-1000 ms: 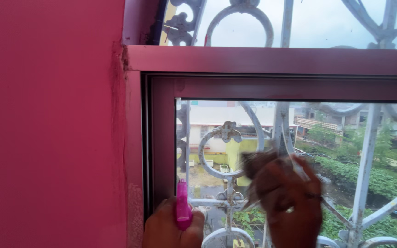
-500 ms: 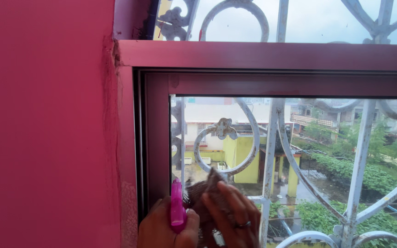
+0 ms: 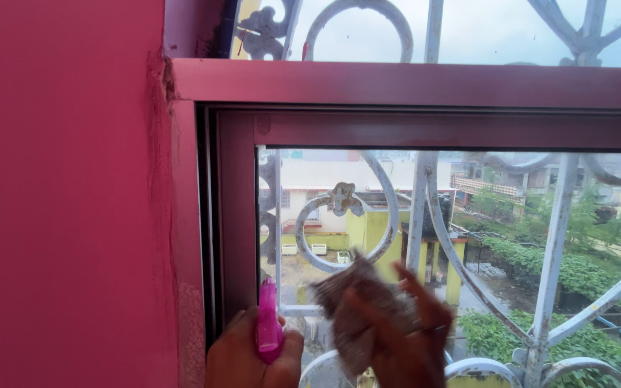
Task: The person cleans a window pane and its frame using a pink spray bottle and a cloth. They repeatedly spray the glass and wipe the surface and edges, working around the decorative metal grille.
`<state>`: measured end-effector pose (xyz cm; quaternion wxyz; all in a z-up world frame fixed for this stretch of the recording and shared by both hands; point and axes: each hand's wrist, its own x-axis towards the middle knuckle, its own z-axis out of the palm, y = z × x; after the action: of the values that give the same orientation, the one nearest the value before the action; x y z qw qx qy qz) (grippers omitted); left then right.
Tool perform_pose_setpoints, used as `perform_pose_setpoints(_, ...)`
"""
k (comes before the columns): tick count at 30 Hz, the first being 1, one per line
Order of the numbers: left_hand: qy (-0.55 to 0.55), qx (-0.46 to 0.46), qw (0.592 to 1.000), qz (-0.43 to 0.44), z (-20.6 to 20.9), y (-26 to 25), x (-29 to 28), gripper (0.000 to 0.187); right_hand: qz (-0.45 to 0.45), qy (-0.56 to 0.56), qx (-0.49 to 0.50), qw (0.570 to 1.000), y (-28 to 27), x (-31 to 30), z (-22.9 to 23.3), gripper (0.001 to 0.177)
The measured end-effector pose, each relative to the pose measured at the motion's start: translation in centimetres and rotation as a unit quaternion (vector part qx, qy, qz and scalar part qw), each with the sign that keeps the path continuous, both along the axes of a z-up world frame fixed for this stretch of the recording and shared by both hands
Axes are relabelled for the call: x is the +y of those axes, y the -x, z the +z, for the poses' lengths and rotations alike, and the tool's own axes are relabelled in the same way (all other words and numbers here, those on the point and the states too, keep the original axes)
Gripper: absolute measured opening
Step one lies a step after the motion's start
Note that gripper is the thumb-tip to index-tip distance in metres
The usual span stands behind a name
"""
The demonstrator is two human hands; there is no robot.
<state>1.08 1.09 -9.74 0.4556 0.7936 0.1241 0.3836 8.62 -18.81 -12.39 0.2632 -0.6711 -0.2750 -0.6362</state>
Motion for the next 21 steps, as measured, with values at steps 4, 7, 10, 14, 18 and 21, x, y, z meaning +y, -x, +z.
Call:
perform_pose_setpoints(4,0.005,-0.016,1.0,0.002,0.1,0.4,-0.2,0.025,-0.032,-0.099,0.025,0.994,-0.4,-1.5,1.5,0.059)
perform_pose_setpoints(7,0.004,-0.032,0.999,0.012,0.1,0.1,-0.4,0.025,-0.027,-0.145,0.034,0.989,-0.4,-1.3,2.3,0.064)
perform_pose_setpoints(10,0.005,-0.042,0.999,0.005,-0.2,-0.3,-0.3,0.026,-0.026,-0.168,0.037,0.985,-0.3,0.1,1.7,0.066)
perform_pose_setpoints(14,-0.042,-0.01,0.999,-0.004,-0.7,-0.6,0.3,0.027,0.029,-0.102,0.018,0.994,0.5,3.2,-0.2,0.057)
perform_pose_setpoints(18,-0.073,-0.015,0.997,-0.026,-0.6,-0.5,0.5,0.033,0.081,-0.004,0.009,0.997,2.0,6.5,-2.0,0.048)
perform_pose_setpoints(21,-0.006,-0.05,0.998,-0.028,-0.3,0.5,-0.2,0.034,0.095,0.016,0.018,0.995,2.5,7.4,-2.0,0.042)
